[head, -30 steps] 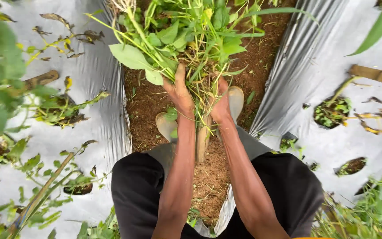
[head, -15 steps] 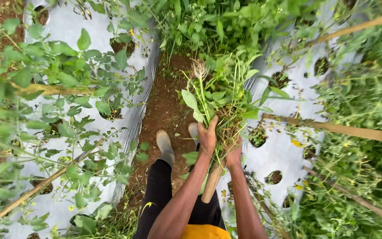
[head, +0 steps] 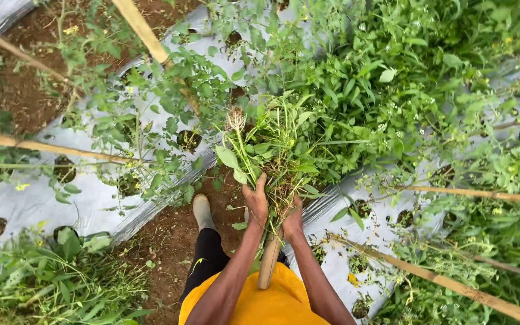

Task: The person uses a hand hoe to loosen soil and remove weeds from a garden bed covered with plastic mulch. They gather the uprooted weeds by hand and discard them to the side.

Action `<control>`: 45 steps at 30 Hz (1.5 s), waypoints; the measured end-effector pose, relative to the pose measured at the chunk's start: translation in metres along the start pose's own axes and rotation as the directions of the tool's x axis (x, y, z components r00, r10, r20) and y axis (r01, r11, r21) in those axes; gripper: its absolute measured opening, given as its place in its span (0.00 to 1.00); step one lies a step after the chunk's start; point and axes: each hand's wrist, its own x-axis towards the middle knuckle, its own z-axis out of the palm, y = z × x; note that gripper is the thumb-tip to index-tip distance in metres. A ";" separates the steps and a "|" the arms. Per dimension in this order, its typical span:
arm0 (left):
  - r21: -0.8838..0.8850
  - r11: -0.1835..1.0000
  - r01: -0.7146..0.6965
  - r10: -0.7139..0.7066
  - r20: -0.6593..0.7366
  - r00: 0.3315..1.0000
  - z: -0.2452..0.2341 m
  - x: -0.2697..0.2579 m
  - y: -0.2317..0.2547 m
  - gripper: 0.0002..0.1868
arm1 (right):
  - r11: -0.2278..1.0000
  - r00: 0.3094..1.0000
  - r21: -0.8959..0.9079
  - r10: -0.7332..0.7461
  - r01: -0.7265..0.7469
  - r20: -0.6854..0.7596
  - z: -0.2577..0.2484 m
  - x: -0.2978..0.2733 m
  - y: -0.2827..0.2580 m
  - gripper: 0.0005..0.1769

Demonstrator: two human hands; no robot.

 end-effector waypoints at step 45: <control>-0.560 0.547 -0.622 -0.472 -0.820 0.323 -0.554 -0.091 -0.008 0.62 | 0.394 0.130 -0.478 0.649 0.785 0.750 0.383 -0.338 0.284 0.18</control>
